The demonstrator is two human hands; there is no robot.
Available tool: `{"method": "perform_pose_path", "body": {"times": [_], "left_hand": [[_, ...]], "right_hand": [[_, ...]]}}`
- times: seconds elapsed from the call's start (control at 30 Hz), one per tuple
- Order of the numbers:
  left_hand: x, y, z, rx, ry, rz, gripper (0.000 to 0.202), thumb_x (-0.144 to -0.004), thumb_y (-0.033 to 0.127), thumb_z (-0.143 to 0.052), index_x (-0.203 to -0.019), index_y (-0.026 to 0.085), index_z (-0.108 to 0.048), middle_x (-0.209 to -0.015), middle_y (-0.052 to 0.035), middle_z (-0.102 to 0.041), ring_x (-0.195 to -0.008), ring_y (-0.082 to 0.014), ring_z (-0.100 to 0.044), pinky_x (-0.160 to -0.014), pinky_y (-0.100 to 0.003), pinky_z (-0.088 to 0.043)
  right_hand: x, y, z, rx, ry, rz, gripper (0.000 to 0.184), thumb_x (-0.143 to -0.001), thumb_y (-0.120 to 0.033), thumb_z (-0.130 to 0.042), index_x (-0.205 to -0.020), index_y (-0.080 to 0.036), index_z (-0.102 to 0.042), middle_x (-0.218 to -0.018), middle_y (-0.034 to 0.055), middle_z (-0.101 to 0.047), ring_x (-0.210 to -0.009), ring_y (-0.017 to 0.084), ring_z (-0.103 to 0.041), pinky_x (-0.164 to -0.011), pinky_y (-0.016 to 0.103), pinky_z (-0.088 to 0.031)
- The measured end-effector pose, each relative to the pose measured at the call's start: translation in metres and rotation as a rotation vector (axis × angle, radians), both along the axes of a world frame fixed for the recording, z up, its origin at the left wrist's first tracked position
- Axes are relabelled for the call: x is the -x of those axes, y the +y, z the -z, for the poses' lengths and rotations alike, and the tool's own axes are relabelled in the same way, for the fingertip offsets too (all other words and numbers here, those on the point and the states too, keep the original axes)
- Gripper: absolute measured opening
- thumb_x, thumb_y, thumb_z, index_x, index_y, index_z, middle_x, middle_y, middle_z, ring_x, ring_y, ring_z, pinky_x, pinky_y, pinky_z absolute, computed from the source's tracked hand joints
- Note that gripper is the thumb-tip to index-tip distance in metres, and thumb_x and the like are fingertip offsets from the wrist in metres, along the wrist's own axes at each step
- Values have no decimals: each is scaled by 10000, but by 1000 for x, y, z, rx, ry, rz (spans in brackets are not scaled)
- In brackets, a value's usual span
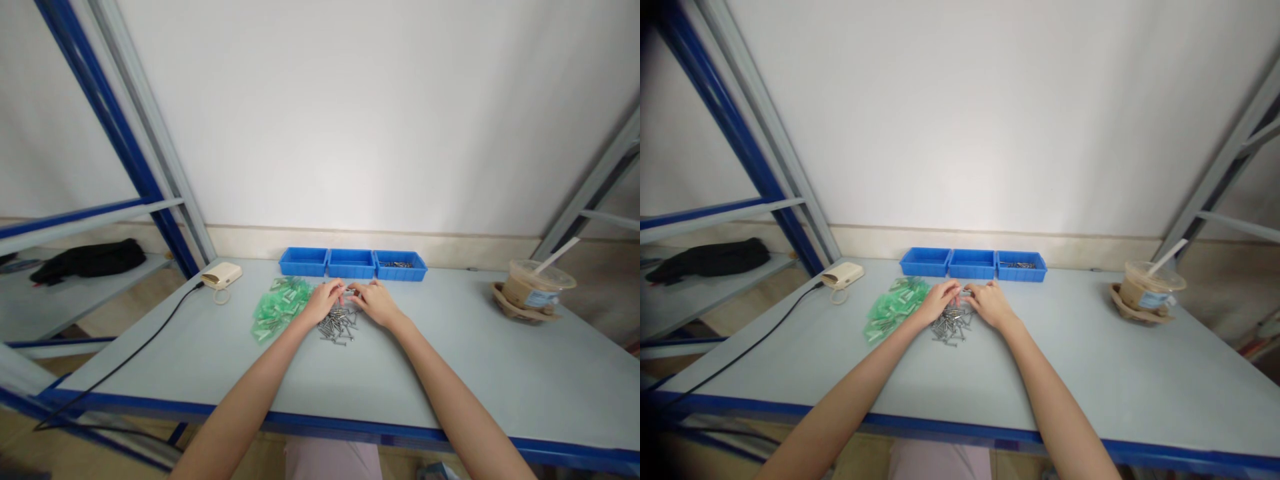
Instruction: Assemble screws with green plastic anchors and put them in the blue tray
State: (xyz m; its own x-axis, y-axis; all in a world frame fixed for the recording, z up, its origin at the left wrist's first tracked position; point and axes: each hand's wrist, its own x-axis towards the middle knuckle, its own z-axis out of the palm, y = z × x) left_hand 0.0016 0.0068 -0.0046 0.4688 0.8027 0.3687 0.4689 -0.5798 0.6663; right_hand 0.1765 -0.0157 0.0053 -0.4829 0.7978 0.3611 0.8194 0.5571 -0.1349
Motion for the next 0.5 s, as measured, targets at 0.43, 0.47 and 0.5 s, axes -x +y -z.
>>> {"method": "perform_pose_path", "body": {"times": [0.43,0.47,0.5], "left_hand": [[18,5,-5,-121,207,-173,222,-885,337,-386,-853,180,-541,-784,-7,-613,-757,-156,-544,-734,-273,-370],[22,5,-6,-157,265,-196,169,-872,314,-425,-907,189,-534,-864,-14,-607,-834,-167,-534,-771,-286,-357],[25,5,-6,-180,324,-210,149,-861,297,-452,-948,199,-525,-934,-20,-592,-902,-176,-515,-799,-298,-344]], "right_hand": [[-63,31,-6,-209,378,377,391,-918,-378,-297,-913,-196,-643,-968,68,-639,-917,198,-542,-784,318,-322],[-75,35,-5,-265,375,486,388,-914,-386,-297,-933,-216,-645,-1016,71,-619,-965,218,-512,-798,345,-308],[-85,38,-2,-305,369,587,389,-910,-397,-296,-957,-230,-644,-1060,79,-596,-990,237,-484,-806,374,-296]]}}
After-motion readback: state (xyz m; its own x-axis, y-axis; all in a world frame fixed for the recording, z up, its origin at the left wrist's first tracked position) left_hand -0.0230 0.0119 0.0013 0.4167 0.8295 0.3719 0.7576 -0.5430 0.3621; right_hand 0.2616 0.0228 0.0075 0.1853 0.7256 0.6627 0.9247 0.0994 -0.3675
